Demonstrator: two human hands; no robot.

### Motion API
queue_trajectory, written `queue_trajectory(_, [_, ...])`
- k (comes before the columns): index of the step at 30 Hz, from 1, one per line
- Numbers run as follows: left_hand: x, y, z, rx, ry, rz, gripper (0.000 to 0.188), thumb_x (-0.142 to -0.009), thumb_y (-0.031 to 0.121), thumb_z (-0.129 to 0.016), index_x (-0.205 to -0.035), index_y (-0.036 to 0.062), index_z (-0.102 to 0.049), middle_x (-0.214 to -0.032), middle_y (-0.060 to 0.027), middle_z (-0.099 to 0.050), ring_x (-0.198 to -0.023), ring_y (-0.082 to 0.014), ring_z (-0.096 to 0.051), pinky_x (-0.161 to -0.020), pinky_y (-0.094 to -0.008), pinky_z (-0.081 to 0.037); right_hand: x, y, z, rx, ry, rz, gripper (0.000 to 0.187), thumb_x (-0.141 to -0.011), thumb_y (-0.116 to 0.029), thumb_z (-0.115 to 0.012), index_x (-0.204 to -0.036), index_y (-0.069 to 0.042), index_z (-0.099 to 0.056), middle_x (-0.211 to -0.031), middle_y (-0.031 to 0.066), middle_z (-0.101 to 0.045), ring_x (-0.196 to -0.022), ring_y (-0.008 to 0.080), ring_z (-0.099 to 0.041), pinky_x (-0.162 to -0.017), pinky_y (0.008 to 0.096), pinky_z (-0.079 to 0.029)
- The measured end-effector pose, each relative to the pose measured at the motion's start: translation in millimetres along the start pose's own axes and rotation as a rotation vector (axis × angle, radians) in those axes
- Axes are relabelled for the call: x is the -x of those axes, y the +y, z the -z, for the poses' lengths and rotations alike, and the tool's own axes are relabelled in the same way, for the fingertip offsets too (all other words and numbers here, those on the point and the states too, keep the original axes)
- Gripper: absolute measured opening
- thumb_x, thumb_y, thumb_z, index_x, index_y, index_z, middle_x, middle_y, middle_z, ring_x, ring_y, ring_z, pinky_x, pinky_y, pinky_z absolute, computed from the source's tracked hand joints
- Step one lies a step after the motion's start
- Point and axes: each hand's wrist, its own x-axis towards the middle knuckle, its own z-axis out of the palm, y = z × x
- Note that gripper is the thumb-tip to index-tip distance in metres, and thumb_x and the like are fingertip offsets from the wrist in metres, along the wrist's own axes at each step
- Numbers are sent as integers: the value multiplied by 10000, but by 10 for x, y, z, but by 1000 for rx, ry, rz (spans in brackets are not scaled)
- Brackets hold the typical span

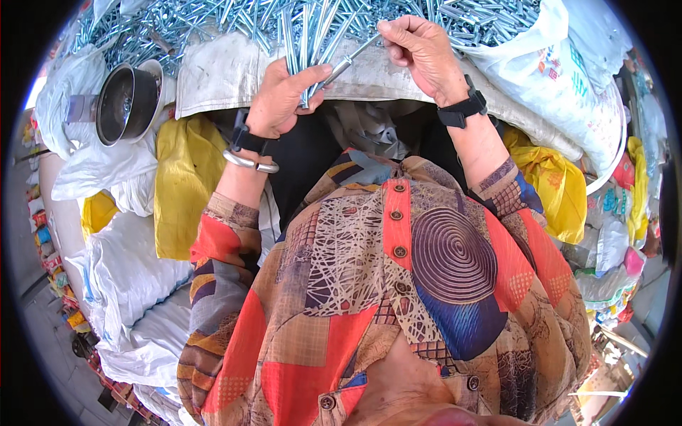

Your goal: The recorder is sorting metal eye bolts from a large pile and placing them into a bag.

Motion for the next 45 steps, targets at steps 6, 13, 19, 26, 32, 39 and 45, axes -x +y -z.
queue_trajectory(6, [-93,-329,-135,114,18,-34,152,-893,159,-700,-949,33,-636,-750,-46,-641,-515,-91,-532,-426,-200,-359,72,4,58,38,48,11,178,-880,-215,-761,-875,-54,-684,-732,-22,-602,-606,55,-499,-528,202,-357])
queue_trajectory(13, [-124,-506,-394,146,141,-174,127,-893,139,-702,-910,40,-624,-740,-39,-633,-522,-100,-548,-427,-224,-379,83,183,106,-55,186,76,209,-856,-239,-785,-883,-49,-702,-771,2,-654,-653,79,-575,-593,226,-443])
queue_trajectory(19, [-88,-514,-357,368,-31,-21,104,-900,129,-690,-919,50,-626,-745,-46,-637,-509,-107,-547,-409,-226,-358,100,87,129,14,41,86,177,-931,-207,-696,-943,-31,-697,-818,6,-661,-727,98,-601,-695,250,-470])
queue_trajectory(26, [-155,-589,-492,169,129,-237,100,-920,133,-663,-940,38,-637,-777,-46,-651,-530,-106,-554,-439,-218,-377,203,308,-26,111,80,101,198,-907,-223,-727,-877,-30,-693,-806,10,-666,-745,84,-625,-680,239,-504])
queue_trajectory(32, [-161,-593,-474,335,129,-189,119,-929,143,-649,-962,29,-643,-797,-59,-662,-549,-126,-577,-447,-238,-403,299,269,-222,129,36,155,187,-946,-176,-676,-904,6,-662,-830,21,-668,-766,95,-662,-708,232,-539])
queue_trajectory(39, [-227,-556,-272,392,231,-249,144,-917,125,-659,-1017,28,-626,-818,-69,-650,-646,-180,-636,-555,-310,-528,130,-204,-265,464,63,493,124,-918,-99,-686,-957,16,-661,-893,57,-720,-799,81,-653,-709,232,-523])
queue_trajectory(45, [-269,-383,-209,474,173,-254,145,-917,111,-680,-1024,30,-627,-812,-26,-603,-608,-128,-514,-542,-282,-409,-57,287,-130,710,41,549,122,-880,-102,-701,-950,-12,-657,-827,107,-663,-728,211,-649,-650,323,-496])
